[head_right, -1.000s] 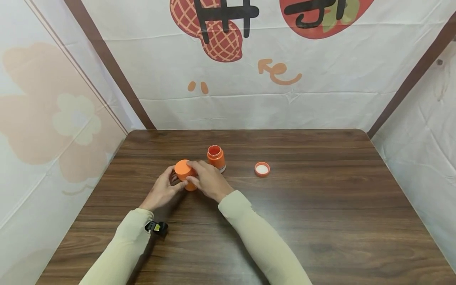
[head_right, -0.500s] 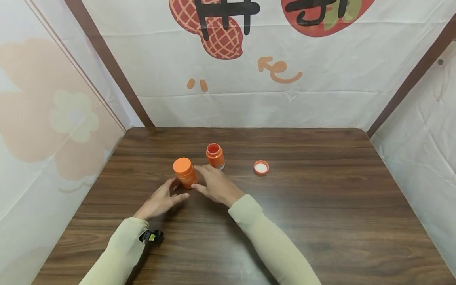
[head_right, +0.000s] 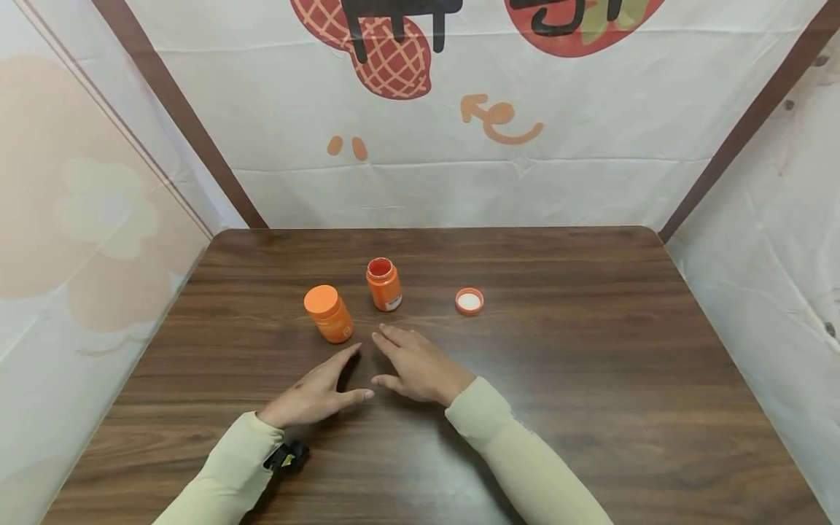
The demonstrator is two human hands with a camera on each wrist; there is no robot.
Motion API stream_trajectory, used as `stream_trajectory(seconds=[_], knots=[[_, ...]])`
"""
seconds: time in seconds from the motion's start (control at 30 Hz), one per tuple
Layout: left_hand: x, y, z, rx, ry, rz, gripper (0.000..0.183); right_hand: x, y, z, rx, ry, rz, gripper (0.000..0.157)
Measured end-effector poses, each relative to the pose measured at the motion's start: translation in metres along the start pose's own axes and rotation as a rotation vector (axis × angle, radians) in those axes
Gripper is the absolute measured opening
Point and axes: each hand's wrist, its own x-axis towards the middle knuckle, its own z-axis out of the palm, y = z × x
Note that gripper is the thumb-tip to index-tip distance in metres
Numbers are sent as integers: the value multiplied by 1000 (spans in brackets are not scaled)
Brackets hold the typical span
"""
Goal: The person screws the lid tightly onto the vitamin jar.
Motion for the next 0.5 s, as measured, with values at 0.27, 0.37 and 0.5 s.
stream_trajectory(seconds=[0.27, 0.37, 0.5], knots=[[17, 11, 7, 16, 12, 127, 96, -20, 13, -6, 24, 44, 26, 74], [24, 16, 7, 27, 11, 139, 99, -27, 19, -9, 16, 60, 54, 74], [34, 21, 7, 18, 25, 148, 103, -36, 26, -10, 10, 69, 98, 75]])
